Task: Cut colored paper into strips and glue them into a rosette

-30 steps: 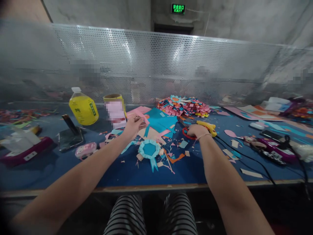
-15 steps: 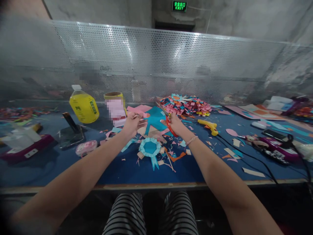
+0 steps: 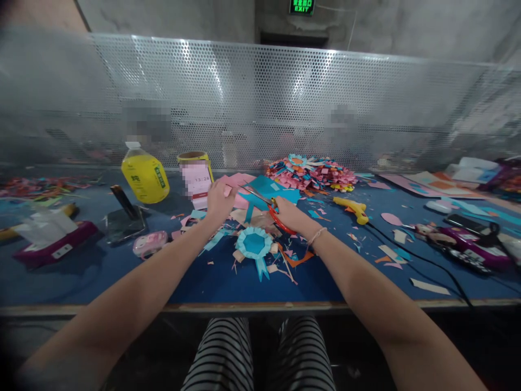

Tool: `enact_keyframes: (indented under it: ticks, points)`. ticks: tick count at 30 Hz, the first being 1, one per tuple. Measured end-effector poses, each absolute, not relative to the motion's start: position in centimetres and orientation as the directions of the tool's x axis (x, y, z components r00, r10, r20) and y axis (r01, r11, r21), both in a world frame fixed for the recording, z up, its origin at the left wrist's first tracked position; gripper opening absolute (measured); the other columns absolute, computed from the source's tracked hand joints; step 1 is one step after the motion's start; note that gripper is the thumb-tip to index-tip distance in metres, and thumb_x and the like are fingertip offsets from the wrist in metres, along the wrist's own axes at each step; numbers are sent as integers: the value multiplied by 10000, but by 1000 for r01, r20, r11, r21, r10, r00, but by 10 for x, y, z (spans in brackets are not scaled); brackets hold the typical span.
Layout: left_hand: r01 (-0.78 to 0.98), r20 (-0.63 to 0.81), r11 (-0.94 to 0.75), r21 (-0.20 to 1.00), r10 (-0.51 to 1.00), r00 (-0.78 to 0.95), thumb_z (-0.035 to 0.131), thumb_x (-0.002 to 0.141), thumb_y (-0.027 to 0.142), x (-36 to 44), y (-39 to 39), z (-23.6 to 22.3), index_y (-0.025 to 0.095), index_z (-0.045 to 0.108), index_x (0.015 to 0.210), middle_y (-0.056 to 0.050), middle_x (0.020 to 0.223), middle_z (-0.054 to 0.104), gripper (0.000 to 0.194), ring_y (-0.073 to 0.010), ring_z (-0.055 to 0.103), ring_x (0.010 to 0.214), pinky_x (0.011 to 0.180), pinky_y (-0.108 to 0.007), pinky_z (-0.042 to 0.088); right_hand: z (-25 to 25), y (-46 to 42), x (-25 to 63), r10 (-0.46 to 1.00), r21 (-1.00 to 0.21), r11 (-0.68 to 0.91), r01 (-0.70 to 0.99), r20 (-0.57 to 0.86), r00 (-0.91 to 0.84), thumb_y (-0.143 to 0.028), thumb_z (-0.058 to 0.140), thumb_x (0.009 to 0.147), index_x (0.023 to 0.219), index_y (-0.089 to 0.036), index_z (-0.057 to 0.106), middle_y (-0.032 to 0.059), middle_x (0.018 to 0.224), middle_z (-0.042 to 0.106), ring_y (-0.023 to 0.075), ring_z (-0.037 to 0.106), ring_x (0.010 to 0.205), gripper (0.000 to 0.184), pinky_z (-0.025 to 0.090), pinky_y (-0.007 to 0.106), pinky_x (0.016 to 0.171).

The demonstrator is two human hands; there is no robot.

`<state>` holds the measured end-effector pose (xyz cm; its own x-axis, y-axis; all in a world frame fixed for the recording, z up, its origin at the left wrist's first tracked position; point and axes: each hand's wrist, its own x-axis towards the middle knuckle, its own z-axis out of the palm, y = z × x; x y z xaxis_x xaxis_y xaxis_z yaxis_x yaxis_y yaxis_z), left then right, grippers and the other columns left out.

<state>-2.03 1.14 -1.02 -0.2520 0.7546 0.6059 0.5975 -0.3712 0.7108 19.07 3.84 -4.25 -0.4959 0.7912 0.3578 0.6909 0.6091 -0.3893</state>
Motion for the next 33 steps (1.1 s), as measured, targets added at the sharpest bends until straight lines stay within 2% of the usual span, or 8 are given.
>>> enact_keyframes:
  ticks: [3, 5, 10, 15, 19, 22, 26, 33]
  points:
    - [860, 736, -250, 444, 650, -191, 513, 784, 196, -29, 8, -8, 192, 596, 853, -99, 1265, 523, 108, -316, 262, 1328, 1106, -489, 156, -43, 40, 192, 786, -367, 611, 701, 384, -485, -613, 442, 787, 785, -178, 446, 53, 776, 530, 163, 464, 686, 435, 339, 276, 610]
    - [917, 728, -136, 376, 656, -201, 469, 812, 217, -31, 6, -8, 197, 603, 907, -92, 1321, 478, 166, -333, 177, 1363, 1105, -523, 106, -44, 40, 192, 780, -347, 615, 708, 396, -484, -633, 419, 789, 771, -178, 440, 51, 758, 530, 157, 457, 661, 455, 332, 275, 594]
    - [932, 618, -15, 362, 752, -228, 450, 823, 218, -26, 3, -10, 189, 617, 933, -120, 1305, 480, 201, -385, 170, 1357, 1064, -571, 148, -44, 40, 193, 768, -312, 629, 712, 395, -505, -649, 398, 791, 740, -191, 410, 37, 738, 519, 144, 436, 627, 461, 316, 267, 571]
    - [878, 673, -174, 447, 712, -201, 533, 783, 196, -17, 4, -12, 205, 612, 841, -113, 1207, 550, 99, -337, 284, 1315, 1047, -530, 216, -42, 40, 194, 760, -331, 637, 696, 420, -496, -632, 383, 808, 727, -199, 389, 41, 746, 513, 143, 426, 627, 441, 323, 271, 579]
    - [497, 568, -424, 757, 803, -181, 571, 749, 163, -11, 12, -13, 176, 565, 716, -79, 869, 639, 36, -224, 586, 936, 858, -395, 445, -42, 39, 194, 750, -320, 649, 690, 422, -510, -619, 394, 813, 760, -192, 418, 50, 766, 521, 154, 439, 655, 431, 343, 282, 604]
    - [40, 364, -364, 930, 906, -216, 550, 771, 166, -7, 17, -16, 160, 527, 709, -20, 690, 612, 67, -134, 600, 657, 706, -324, 495, -42, 39, 193, 754, -306, 643, 702, 417, -508, -613, 416, 810, 800, -186, 438, 50, 775, 523, 164, 457, 681, 427, 347, 285, 609]
    - [-279, 256, -326, 903, 931, -259, 585, 764, 153, -5, 16, -15, 153, 490, 680, 12, 641, 587, 126, -82, 584, 605, 705, -280, 495, -43, 40, 194, 757, -304, 637, 709, 423, -498, -620, 410, 810, 807, -178, 446, 49, 775, 519, 163, 461, 681, 443, 339, 280, 600]
    - [-339, 273, -330, 881, 940, -205, 647, 688, 109, -3, 9, -11, 144, 529, 658, 16, 625, 599, 127, -82, 590, 633, 742, -276, 496, -41, 41, 194, 763, -333, 642, 691, 370, -531, -628, 416, 802, 751, -184, 434, 31, 738, 503, 142, 440, 644, 447, 339, 272, 599]
